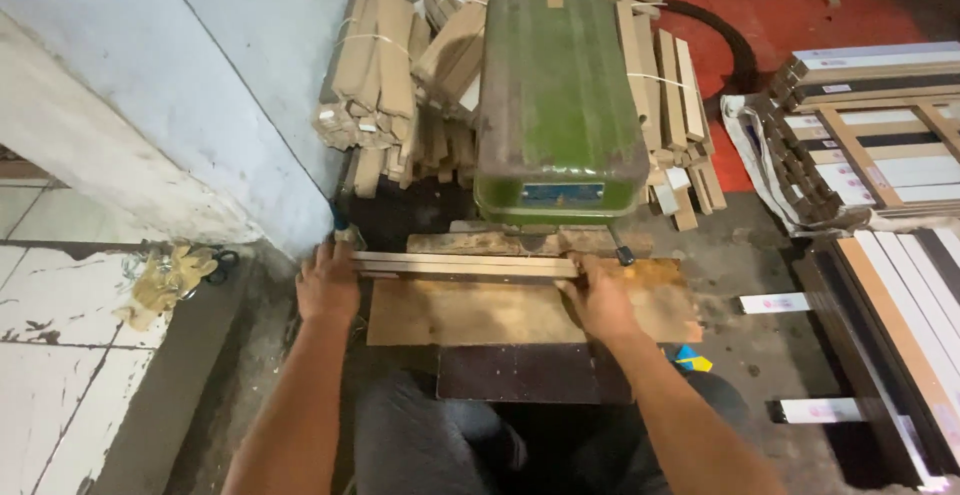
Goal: Operating a manual press machine to process thin strips and stacking the finished components.
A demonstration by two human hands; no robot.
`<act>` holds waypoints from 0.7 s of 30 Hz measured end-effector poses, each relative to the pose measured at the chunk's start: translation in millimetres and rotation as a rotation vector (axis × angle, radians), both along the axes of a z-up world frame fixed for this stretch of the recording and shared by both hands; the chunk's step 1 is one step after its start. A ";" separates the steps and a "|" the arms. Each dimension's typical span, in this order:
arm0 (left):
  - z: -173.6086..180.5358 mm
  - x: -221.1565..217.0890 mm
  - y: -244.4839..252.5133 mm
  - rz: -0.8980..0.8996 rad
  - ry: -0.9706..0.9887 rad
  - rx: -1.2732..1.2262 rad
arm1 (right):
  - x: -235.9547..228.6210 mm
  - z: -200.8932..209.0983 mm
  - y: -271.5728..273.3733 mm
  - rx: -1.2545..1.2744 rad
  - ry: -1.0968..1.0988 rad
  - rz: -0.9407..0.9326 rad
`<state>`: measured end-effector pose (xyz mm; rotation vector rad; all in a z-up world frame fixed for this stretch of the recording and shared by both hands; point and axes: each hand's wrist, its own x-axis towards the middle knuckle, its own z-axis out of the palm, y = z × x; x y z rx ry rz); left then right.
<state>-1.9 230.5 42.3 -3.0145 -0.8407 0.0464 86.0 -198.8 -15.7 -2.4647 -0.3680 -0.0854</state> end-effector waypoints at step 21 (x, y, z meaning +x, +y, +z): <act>-36.4 30.7 -199.6 -0.527 -0.505 -0.258 | -21.5 24.6 14.7 -0.050 -0.050 -0.103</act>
